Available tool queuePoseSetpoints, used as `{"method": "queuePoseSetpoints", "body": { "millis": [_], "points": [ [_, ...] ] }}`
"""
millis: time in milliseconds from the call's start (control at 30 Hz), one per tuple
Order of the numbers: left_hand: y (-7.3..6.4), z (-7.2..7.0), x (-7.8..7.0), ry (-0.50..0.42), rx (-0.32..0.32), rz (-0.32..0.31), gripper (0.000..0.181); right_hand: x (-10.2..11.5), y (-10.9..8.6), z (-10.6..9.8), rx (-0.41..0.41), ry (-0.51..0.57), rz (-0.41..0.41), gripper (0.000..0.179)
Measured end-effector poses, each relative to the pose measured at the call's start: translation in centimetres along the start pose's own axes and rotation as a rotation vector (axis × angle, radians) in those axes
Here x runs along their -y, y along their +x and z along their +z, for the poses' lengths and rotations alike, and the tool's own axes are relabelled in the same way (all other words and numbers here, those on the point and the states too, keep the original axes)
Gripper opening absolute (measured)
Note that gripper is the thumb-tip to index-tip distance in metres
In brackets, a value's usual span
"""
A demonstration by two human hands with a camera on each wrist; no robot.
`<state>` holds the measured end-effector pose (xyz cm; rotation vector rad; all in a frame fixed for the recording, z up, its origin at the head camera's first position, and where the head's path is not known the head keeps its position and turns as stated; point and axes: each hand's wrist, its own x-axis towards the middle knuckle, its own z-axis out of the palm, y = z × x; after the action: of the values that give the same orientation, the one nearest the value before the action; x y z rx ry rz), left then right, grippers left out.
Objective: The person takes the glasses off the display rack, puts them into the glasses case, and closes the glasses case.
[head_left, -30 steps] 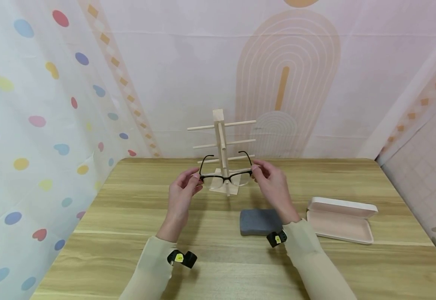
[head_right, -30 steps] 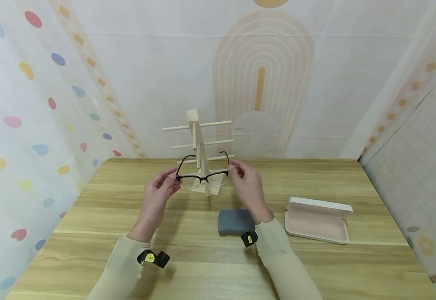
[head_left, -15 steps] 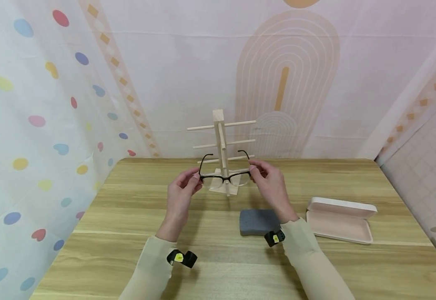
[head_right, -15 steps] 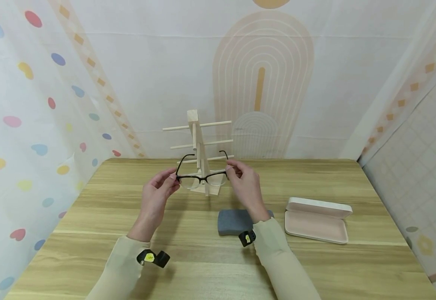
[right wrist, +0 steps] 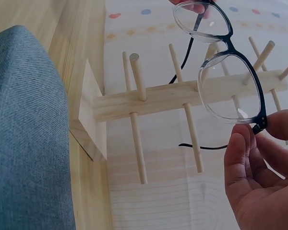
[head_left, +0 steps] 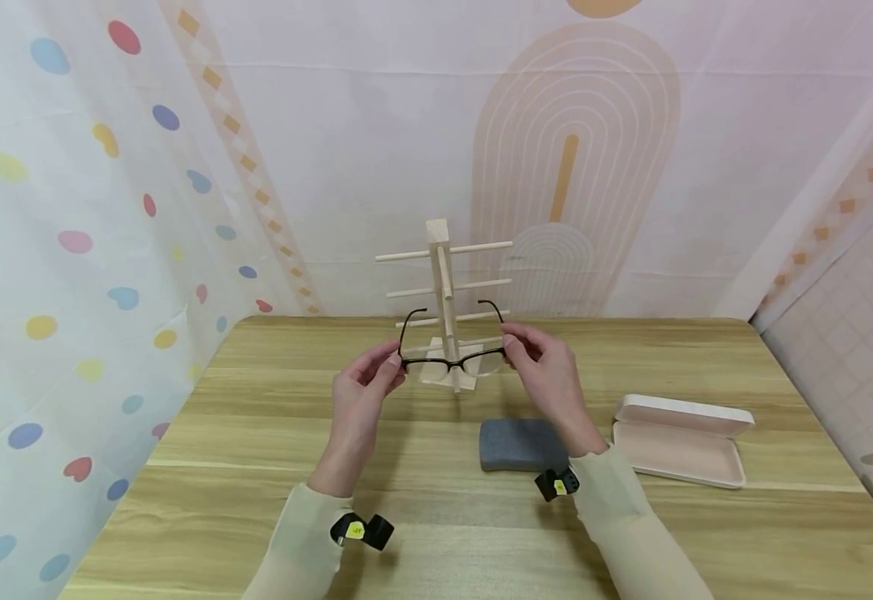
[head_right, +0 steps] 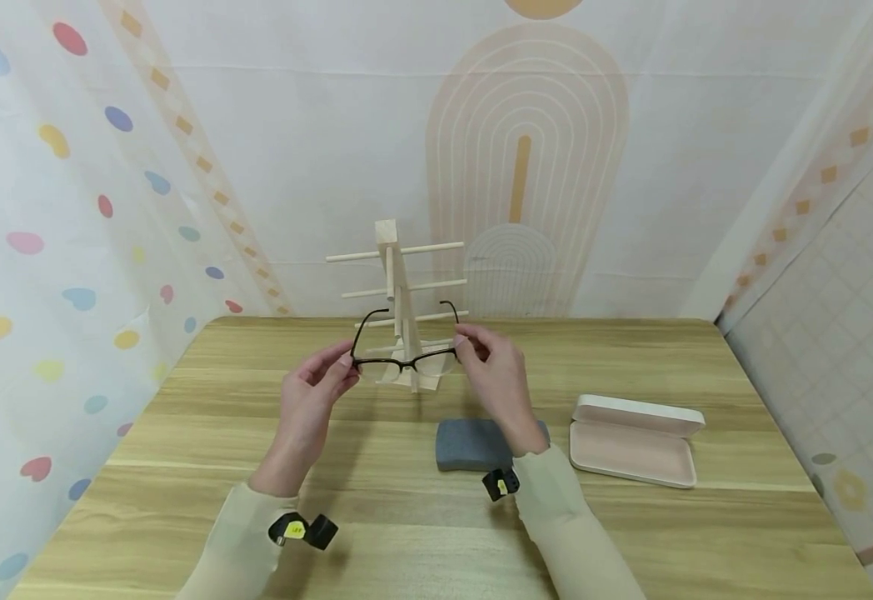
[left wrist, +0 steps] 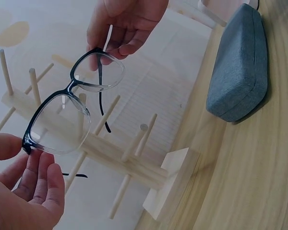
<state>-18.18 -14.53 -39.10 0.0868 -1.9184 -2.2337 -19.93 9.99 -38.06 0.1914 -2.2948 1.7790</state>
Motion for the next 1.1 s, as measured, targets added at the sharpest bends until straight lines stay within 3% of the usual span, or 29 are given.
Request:
{"method": "queuePoseSetpoints", "body": {
  "millis": [567,1100],
  "points": [
    [-2.0,0.1,0.2,-0.007,0.022,0.016,0.032,-0.1,-1.6,-1.3,0.012,0.010,-0.028,0.027],
    [-4.3,0.5,0.3,0.035,0.063,-0.009,0.036,-0.6,-3.4,-2.9,0.033,-0.063,-0.028,0.028]
  ]
}}
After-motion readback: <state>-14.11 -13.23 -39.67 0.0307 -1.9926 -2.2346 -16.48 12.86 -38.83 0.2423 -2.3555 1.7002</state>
